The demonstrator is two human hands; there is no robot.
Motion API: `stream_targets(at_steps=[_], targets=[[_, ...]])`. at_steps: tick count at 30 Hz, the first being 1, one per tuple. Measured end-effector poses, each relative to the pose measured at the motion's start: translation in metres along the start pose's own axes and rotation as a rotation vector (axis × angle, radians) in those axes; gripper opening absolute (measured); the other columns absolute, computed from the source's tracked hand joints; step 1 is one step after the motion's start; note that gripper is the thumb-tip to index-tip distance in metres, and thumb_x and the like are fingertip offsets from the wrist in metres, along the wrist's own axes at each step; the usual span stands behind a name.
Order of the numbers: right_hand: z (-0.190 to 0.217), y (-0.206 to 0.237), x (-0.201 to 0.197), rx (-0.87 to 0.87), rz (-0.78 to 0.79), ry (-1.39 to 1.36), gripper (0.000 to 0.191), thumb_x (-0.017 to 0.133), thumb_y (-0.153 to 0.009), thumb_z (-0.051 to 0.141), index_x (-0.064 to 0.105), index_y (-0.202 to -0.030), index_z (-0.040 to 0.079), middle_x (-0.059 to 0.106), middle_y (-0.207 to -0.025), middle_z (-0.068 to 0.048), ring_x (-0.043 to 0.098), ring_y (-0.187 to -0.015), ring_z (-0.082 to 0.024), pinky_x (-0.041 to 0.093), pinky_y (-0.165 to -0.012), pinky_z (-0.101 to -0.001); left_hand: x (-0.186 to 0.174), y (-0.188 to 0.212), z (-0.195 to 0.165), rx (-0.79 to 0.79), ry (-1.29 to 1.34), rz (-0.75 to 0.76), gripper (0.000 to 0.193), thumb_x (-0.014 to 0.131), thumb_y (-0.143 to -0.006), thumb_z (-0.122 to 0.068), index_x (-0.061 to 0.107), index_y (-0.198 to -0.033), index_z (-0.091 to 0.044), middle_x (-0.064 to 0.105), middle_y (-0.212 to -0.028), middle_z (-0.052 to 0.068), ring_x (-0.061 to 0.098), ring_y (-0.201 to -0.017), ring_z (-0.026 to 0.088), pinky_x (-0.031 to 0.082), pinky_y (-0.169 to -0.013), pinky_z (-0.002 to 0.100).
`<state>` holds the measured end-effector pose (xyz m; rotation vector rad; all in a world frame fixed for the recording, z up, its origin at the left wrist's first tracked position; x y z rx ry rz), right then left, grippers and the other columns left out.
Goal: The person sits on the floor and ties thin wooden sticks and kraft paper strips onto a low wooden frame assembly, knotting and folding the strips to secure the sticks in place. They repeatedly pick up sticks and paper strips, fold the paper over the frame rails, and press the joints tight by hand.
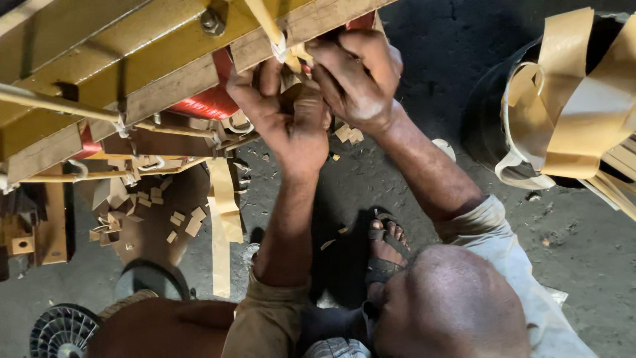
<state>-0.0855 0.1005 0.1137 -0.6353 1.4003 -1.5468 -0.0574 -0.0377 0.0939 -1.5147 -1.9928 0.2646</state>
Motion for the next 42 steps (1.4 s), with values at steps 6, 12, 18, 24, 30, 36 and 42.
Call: stream_targets(at_steps=[6,12,18,24,30,36,42], targets=[[-0.003,-0.004,-0.005,0.244,-0.019,-0.046,0.042,0.086,-0.093,0.001,0.063,-0.127,0.002,0.055,-0.114,-0.014,0.06,-0.09,-0.021,0.053,-0.076,-0.0368,0.007,-0.015,0.003,0.195,0.087,-0.034,0.07,0.054,-0.085,0.018,0.027,-0.142,-0.013,0.052,-0.107,-0.002,0.051,-0.064,0.006,0.034,-0.048,0.018],[0.0,-0.008,0.012,0.115,0.05,-0.078,0.036,0.089,-0.093,0.005,0.07,-0.123,0.004,0.058,-0.117,-0.011,0.066,-0.098,-0.027,0.058,-0.082,-0.0366,-0.009,-0.004,0.012,0.028,0.155,0.069,0.048,0.058,-0.103,0.005,0.033,-0.141,-0.01,0.063,-0.127,0.007,0.049,-0.062,0.006,0.036,-0.051,0.02],[-0.02,0.017,-0.022,0.132,0.025,0.243,0.026,0.08,-0.092,0.009,0.068,-0.116,0.006,0.06,-0.104,-0.008,0.06,-0.088,-0.024,0.05,-0.079,-0.0351,-0.013,-0.001,0.014,0.132,-0.244,-0.066,0.023,0.053,-0.119,0.004,0.039,-0.135,-0.005,0.058,-0.126,0.01,0.054,-0.095,0.015,0.048,-0.083,0.025],[-0.032,0.024,-0.038,0.53,0.105,0.161,0.03,0.074,-0.098,0.012,0.061,-0.119,-0.005,0.06,-0.11,-0.016,0.061,-0.088,-0.023,0.053,-0.075,-0.0271,0.0,-0.006,0.016,-0.064,0.217,-0.07,0.032,0.048,-0.106,0.002,0.029,-0.129,-0.007,0.06,-0.122,0.011,0.071,-0.095,0.015,0.064,-0.084,0.031],[0.0,-0.001,-0.002,0.23,0.007,0.006,0.029,0.085,-0.093,0.008,0.065,-0.114,0.002,0.056,-0.116,-0.013,0.06,-0.098,-0.024,0.054,-0.08,-0.0329,-0.005,-0.011,0.012,-0.131,0.013,-0.049,0.034,0.052,-0.108,0.006,0.029,-0.132,-0.003,0.063,-0.113,0.02,0.059,-0.078,0.017,0.052,-0.069,0.028],[-0.039,0.016,-0.063,0.276,-0.367,0.188,0.019,0.083,-0.093,0.009,0.07,-0.106,0.008,0.062,-0.102,-0.007,0.06,-0.085,-0.017,0.05,-0.071,-0.0273,-0.004,-0.008,0.009,0.038,0.042,-0.027,0.027,0.051,-0.116,0.0,0.031,-0.134,-0.005,0.062,-0.129,0.013,0.068,-0.111,0.015,0.06,-0.096,0.029],[-0.022,0.06,0.007,0.889,0.126,-0.903,0.05,0.081,-0.098,0.032,0.065,-0.131,-0.002,0.07,-0.112,-0.009,0.068,-0.105,-0.014,0.055,-0.097,-0.0256,-0.006,-0.005,0.015,0.093,-0.022,-0.091,0.027,0.053,-0.118,0.0,0.033,-0.135,-0.003,0.063,-0.127,0.012,0.062,-0.113,0.012,0.051,-0.102,0.024]])
Point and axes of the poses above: each hand's wrist, its own y-axis away from the middle knuckle, its own x-axis out of the palm, z = x × y, the point moved 7 cm from there along -y, towards the middle knuckle
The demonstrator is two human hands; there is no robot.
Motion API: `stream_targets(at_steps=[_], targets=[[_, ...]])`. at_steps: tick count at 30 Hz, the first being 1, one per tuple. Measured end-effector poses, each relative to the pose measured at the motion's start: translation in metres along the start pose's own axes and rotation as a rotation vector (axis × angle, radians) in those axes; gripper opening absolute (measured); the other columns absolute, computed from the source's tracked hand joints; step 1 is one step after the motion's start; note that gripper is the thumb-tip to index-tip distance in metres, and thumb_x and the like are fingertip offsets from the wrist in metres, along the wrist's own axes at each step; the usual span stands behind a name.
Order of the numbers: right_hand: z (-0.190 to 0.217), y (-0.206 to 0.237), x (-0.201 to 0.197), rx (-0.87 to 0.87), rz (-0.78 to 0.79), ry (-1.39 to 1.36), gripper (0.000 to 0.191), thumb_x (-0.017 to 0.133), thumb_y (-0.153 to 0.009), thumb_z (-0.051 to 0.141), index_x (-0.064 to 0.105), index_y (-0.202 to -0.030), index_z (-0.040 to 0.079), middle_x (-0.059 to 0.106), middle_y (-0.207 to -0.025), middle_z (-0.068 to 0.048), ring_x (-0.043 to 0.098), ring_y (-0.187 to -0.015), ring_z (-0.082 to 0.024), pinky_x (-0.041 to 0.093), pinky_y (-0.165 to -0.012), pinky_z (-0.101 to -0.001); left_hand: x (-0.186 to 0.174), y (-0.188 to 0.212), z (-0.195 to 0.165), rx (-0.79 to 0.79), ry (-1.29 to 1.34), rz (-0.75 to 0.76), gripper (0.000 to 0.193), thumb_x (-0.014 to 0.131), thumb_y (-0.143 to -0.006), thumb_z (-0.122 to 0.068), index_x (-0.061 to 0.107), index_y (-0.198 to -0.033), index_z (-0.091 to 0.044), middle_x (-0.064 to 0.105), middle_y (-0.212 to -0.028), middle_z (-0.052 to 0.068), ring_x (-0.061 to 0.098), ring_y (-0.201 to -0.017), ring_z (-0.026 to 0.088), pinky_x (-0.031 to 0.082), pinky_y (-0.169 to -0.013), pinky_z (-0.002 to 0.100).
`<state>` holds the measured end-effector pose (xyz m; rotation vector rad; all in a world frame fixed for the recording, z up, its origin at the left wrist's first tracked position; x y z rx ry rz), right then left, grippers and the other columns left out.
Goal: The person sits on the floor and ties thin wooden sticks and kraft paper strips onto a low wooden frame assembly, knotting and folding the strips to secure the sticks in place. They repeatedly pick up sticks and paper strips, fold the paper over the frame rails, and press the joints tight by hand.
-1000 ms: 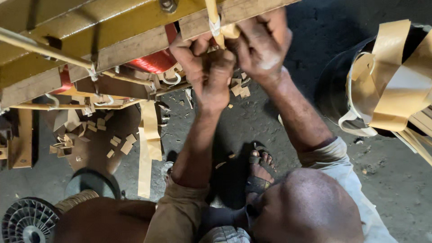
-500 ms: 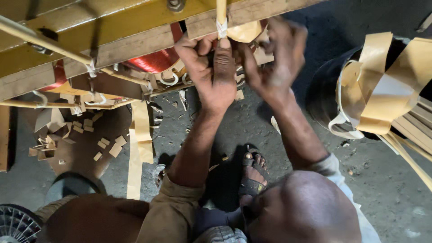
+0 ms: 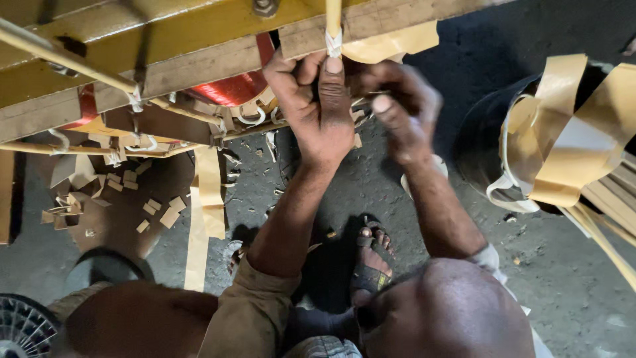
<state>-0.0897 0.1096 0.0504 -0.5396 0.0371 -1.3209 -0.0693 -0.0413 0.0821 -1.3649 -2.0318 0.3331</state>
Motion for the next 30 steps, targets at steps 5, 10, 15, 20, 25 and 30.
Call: stream_targets(at_steps=[5,10,15,20,25,30], targets=[[-0.005,-0.027,0.024,-0.012,-0.243,-0.284,0.025,0.079,-0.104,0.012,0.07,-0.117,-0.007,0.074,-0.109,-0.012,0.07,-0.093,-0.017,0.058,-0.087,-0.0284,-0.001,-0.001,0.005,0.011,-0.007,-0.024,0.033,0.058,-0.114,0.001,0.036,-0.139,-0.003,0.064,-0.123,0.01,0.067,-0.107,0.012,0.056,-0.093,0.024],[0.024,-0.031,0.025,-0.166,-0.267,-0.055,0.017,0.077,-0.105,0.009,0.074,-0.111,-0.007,0.076,-0.099,-0.01,0.071,-0.082,-0.016,0.06,-0.078,-0.0276,0.001,0.006,0.006,0.082,-0.101,-0.203,0.039,0.063,-0.111,0.001,0.041,-0.144,-0.002,0.067,-0.122,0.01,0.065,-0.112,0.013,0.055,-0.1,0.025],[0.042,-0.015,0.025,-0.221,-0.315,0.249,0.016,0.08,-0.103,0.009,0.076,-0.106,-0.006,0.074,-0.094,-0.006,0.068,-0.08,-0.013,0.055,-0.07,-0.0242,-0.003,0.015,0.002,0.074,-0.353,-0.222,0.015,0.068,-0.108,0.005,0.065,-0.122,0.0,0.073,-0.11,0.015,0.068,-0.093,0.019,0.058,-0.082,0.028],[0.065,-0.003,0.042,-0.435,-0.212,0.399,0.015,0.083,-0.098,0.008,0.076,-0.104,-0.004,0.075,-0.096,-0.011,0.07,-0.083,-0.016,0.056,-0.067,-0.0255,-0.007,0.022,-0.015,0.2,-0.414,-0.167,0.04,0.071,-0.107,-0.014,0.055,-0.142,-0.003,0.069,-0.128,0.013,0.072,-0.111,0.02,0.062,-0.097,0.03],[0.094,0.001,0.064,-0.643,-0.149,0.744,0.02,0.088,-0.093,0.007,0.075,-0.106,0.001,0.073,-0.101,-0.01,0.069,-0.08,-0.02,0.056,-0.07,-0.0308,0.003,0.016,-0.027,0.295,-0.606,-0.135,0.046,0.059,-0.111,-0.035,0.055,-0.144,-0.002,0.063,-0.134,0.017,0.067,-0.119,0.028,0.058,-0.104,0.035],[0.11,-0.001,0.094,-0.711,-0.068,0.859,0.026,0.086,-0.085,0.006,0.075,-0.108,0.004,0.073,-0.102,-0.01,0.068,-0.086,-0.027,0.055,-0.088,-0.0443,0.01,0.0,-0.045,0.377,-0.716,-0.073,0.04,0.055,-0.113,-0.036,0.061,-0.135,-0.004,0.068,-0.125,0.016,0.072,-0.108,0.026,0.058,-0.091,0.036]])
Point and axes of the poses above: each hand's wrist, its own y-axis away from the middle knuckle, its own x-axis out of the palm, z = x × y, the point moved 7 cm from there along -y, towards the middle knuckle
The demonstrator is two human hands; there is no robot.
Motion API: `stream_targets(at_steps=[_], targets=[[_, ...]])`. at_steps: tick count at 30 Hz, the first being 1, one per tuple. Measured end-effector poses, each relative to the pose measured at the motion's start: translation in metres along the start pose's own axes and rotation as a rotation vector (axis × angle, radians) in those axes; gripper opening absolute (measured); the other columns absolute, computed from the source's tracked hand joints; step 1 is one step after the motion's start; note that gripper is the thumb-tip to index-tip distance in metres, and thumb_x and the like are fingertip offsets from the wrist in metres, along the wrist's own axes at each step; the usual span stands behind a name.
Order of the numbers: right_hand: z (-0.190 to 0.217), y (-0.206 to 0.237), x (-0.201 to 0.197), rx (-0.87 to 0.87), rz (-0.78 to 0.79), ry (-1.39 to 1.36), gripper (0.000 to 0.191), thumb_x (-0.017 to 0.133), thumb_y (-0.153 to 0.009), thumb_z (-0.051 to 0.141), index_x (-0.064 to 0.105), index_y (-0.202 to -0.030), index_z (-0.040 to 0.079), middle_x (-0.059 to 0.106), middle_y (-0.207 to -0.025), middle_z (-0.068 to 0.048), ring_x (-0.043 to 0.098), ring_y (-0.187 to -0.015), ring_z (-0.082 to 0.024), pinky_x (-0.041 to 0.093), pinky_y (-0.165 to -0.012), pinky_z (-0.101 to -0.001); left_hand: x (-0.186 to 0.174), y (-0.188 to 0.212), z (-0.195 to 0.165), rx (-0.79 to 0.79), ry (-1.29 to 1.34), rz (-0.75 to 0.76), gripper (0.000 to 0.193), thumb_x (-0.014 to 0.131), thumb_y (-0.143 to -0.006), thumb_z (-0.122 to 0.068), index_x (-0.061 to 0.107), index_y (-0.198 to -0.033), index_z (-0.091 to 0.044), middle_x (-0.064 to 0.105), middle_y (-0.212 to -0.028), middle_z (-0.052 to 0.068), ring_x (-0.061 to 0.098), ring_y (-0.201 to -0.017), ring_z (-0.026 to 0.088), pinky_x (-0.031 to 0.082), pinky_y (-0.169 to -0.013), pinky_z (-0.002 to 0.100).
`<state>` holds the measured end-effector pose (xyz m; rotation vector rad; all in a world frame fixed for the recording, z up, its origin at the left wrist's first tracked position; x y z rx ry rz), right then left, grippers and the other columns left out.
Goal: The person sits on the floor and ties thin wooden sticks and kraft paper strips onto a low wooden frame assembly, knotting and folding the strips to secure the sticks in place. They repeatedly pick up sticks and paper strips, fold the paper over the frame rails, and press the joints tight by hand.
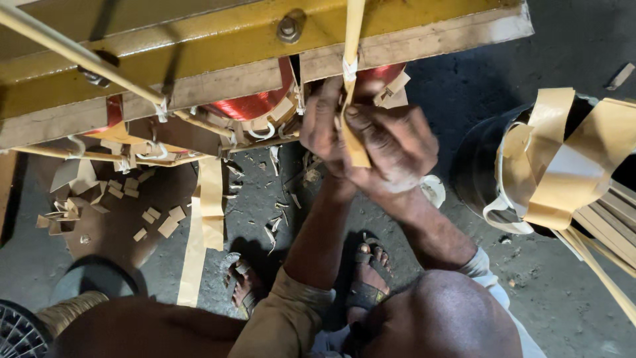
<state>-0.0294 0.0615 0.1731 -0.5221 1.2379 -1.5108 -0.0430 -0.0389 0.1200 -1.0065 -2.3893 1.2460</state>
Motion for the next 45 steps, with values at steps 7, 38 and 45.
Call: stream_targets(at_steps=[7,38,45], targets=[[0.002,0.001,-0.012,0.056,0.194,-0.233,0.018,0.079,-0.087,0.015,0.074,-0.102,0.006,0.074,-0.098,-0.009,0.074,-0.092,-0.028,0.044,-0.111,-0.0596,0.009,-0.01,0.004,-0.169,0.109,-0.086,0.028,0.062,-0.11,-0.026,0.067,-0.12,0.0,0.071,-0.108,0.014,0.071,-0.095,0.025,0.058,-0.077,0.035],[-0.071,0.008,0.033,0.239,0.04,-0.147,0.014,0.078,-0.098,0.011,0.074,-0.104,-0.001,0.065,-0.076,-0.012,0.061,-0.065,-0.015,0.051,-0.059,-0.0327,-0.019,0.032,-0.021,-0.508,0.586,0.035,0.054,0.054,-0.114,-0.028,0.041,-0.154,0.007,0.054,-0.148,0.017,0.054,-0.131,0.019,0.043,-0.115,0.032],[-0.063,0.011,0.034,0.344,0.048,-0.151,0.011,0.073,-0.104,0.01,0.073,-0.11,0.0,0.065,-0.077,-0.01,0.063,-0.062,-0.019,0.051,-0.058,-0.0324,0.0,0.029,-0.022,-0.358,0.605,0.21,0.099,0.067,-0.108,-0.028,-0.007,-0.168,0.0,0.013,-0.174,0.023,0.016,-0.16,0.026,0.018,-0.132,0.038]])
Point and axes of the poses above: each hand's wrist, its own y-axis away from the middle knuckle, its own x-axis out of the palm, z = x × y, the point moved 7 cm from there along -y, towards the middle knuckle
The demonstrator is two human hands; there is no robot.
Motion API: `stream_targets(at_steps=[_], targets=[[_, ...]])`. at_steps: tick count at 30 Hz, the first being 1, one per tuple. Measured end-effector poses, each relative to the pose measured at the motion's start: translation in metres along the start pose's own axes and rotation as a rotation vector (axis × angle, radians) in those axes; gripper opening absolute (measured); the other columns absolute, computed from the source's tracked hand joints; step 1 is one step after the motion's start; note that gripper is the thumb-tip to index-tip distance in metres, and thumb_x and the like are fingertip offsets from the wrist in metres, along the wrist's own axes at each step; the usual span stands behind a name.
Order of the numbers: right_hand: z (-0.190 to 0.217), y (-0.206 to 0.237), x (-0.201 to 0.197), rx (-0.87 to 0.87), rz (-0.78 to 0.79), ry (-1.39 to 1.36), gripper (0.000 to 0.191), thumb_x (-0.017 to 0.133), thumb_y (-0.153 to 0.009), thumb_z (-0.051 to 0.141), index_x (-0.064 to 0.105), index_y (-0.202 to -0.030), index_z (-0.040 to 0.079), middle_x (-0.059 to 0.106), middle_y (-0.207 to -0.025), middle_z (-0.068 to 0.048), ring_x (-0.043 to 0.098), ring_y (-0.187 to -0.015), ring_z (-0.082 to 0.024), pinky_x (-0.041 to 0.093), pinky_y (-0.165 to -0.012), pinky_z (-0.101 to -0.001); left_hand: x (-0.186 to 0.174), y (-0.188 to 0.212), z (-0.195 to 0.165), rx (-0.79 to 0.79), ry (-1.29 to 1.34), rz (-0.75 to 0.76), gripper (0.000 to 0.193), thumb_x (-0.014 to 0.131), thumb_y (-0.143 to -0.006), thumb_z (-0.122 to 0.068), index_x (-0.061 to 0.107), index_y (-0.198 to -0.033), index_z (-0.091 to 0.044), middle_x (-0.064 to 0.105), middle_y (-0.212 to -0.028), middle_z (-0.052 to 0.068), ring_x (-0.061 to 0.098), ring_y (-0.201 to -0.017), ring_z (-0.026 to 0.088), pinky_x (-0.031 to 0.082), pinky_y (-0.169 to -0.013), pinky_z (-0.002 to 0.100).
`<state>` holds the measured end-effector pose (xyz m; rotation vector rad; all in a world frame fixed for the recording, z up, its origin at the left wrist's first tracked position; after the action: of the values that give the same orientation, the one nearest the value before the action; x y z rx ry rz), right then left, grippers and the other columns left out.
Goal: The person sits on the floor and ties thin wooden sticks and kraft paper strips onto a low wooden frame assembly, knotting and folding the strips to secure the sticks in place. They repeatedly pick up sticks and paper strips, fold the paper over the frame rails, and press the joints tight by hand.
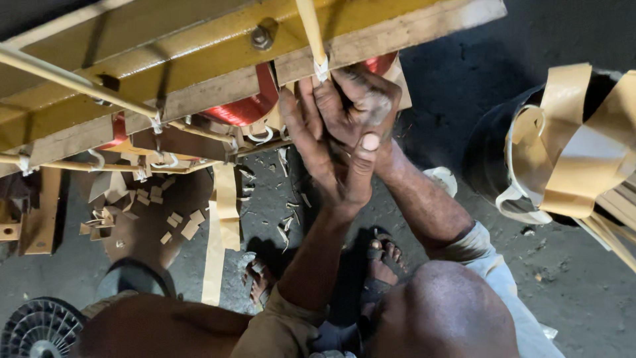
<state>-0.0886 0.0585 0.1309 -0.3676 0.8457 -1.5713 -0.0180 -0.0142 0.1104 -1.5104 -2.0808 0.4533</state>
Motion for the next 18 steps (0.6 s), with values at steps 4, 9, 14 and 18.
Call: stream_targets(at_steps=[4,9,14,18], targets=[[0.02,0.0,-0.001,-0.249,-0.049,0.157,0.016,0.07,-0.108,0.011,0.07,-0.118,-0.002,0.069,-0.089,-0.012,0.067,-0.071,-0.025,0.053,-0.062,-0.0342,0.0,-0.004,-0.001,0.012,-0.006,-0.009,0.098,0.068,-0.103,-0.029,0.0,-0.166,0.003,0.02,-0.172,0.024,0.02,-0.158,0.027,0.021,-0.131,0.038],[0.019,0.003,-0.001,-0.284,-0.034,0.195,0.022,0.068,-0.109,0.013,0.067,-0.124,-0.004,0.07,-0.095,-0.014,0.067,-0.076,-0.027,0.055,-0.065,-0.0358,-0.001,-0.006,0.002,-0.075,0.094,0.031,0.103,0.071,-0.098,-0.028,0.0,-0.166,0.004,0.019,-0.172,0.021,0.018,-0.159,0.026,0.02,-0.131,0.037],[0.007,0.005,-0.005,-0.199,-0.032,0.021,0.027,0.064,-0.109,0.015,0.063,-0.129,-0.004,0.068,-0.097,-0.014,0.067,-0.077,-0.025,0.055,-0.065,-0.0354,-0.003,-0.01,0.002,-0.134,0.174,0.117,0.106,0.074,-0.098,-0.027,0.001,-0.167,0.004,0.023,-0.171,0.021,0.023,-0.155,0.026,0.022,-0.129,0.037],[-0.001,0.012,-0.008,-0.14,0.016,-0.138,0.032,0.061,-0.109,0.017,0.06,-0.134,-0.004,0.067,-0.098,-0.014,0.066,-0.077,-0.024,0.055,-0.066,-0.035,-0.007,-0.016,0.005,-0.131,0.095,0.131,0.105,0.077,-0.098,-0.027,0.002,-0.167,0.004,0.025,-0.17,0.021,0.026,-0.155,0.026,0.025,-0.13,0.037]])
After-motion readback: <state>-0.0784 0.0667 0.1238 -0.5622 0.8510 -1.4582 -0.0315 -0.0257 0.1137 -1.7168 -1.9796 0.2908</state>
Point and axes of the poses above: each hand's wrist, its own y-axis away from the middle knuckle, its own x-axis out of the palm, z = x × y, the point moved 7 cm from there along -y, towards the middle knuckle
